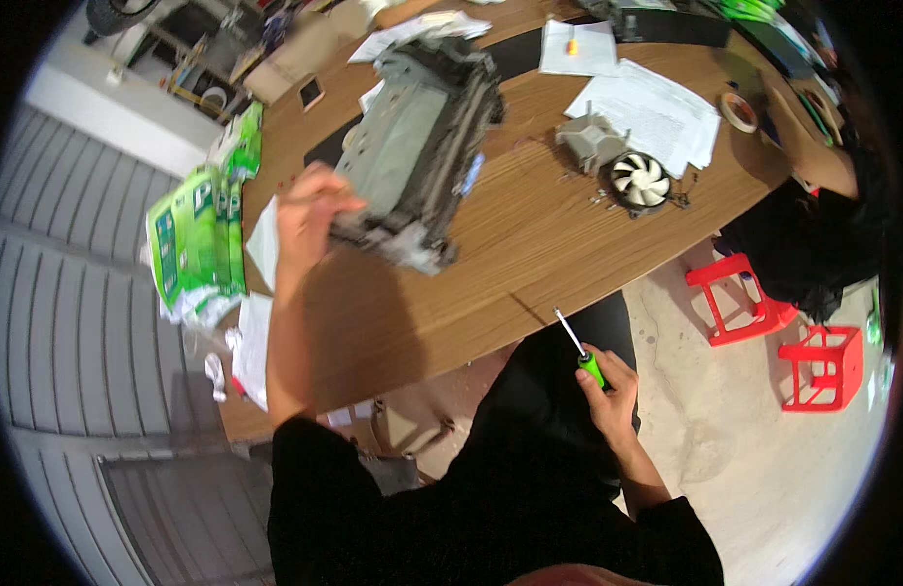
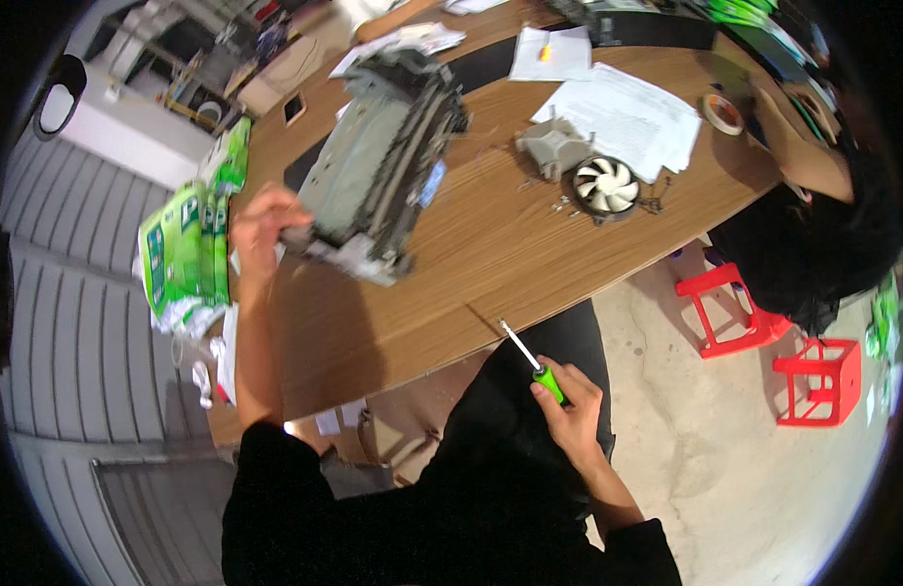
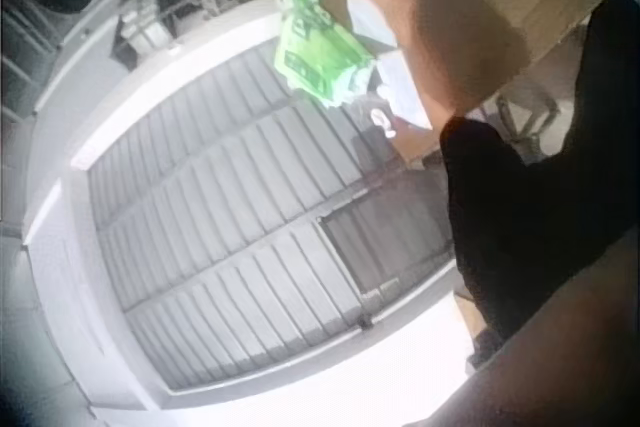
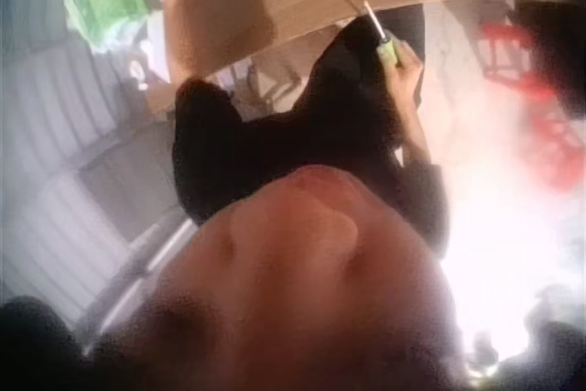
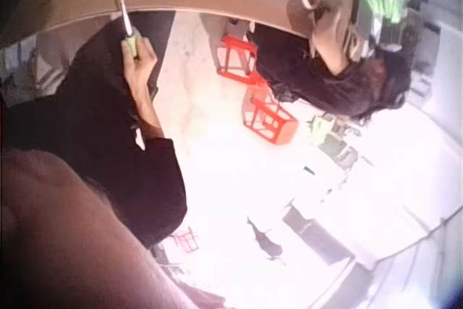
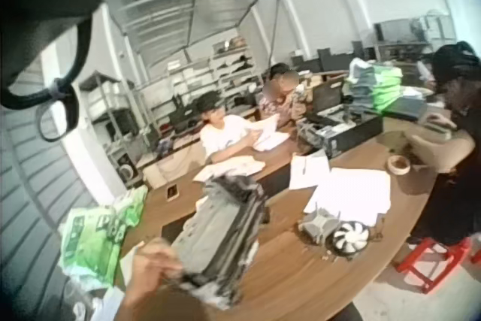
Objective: The person disassembles components of a printer using a screwdriver, removing small screws and detaching internal parts like a fan and housing units at a wooden table.
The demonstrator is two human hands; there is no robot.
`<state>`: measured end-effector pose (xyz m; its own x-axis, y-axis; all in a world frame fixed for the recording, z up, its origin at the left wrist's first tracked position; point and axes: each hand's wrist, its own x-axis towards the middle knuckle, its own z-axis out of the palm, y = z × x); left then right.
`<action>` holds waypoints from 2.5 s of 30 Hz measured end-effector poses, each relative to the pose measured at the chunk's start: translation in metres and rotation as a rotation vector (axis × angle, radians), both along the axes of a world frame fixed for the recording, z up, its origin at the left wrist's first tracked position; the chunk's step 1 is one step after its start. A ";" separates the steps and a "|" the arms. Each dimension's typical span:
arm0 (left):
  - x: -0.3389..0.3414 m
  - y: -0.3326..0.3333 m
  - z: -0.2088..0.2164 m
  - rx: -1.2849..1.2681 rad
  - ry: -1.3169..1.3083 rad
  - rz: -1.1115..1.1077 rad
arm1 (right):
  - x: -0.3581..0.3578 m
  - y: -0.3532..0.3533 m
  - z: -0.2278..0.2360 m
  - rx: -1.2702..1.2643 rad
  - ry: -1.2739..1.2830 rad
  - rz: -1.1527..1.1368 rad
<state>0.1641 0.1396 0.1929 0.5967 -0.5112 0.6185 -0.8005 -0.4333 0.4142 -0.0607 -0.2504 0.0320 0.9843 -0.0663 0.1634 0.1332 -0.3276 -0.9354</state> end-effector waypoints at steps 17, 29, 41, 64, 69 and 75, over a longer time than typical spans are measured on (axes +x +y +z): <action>0.055 -0.169 -0.019 0.161 -0.224 0.558 | 0.005 -0.003 -0.030 0.052 -0.075 0.041; 0.172 -0.192 -0.022 0.282 -0.020 1.100 | 0.008 -0.018 -0.036 0.166 -0.091 0.119; 0.160 -0.198 -0.026 0.240 -0.149 1.080 | 0.008 -0.022 -0.038 0.147 -0.103 0.107; -0.011 -0.094 -0.022 0.218 -0.303 -0.069 | 0.013 -0.022 -0.044 0.114 -0.105 0.097; -0.048 -0.033 -0.035 0.172 -0.269 0.217 | 0.010 -0.020 -0.039 0.210 -0.094 0.134; -0.067 -0.037 -0.052 0.005 -0.250 0.367 | 0.013 -0.019 -0.045 0.166 -0.068 0.120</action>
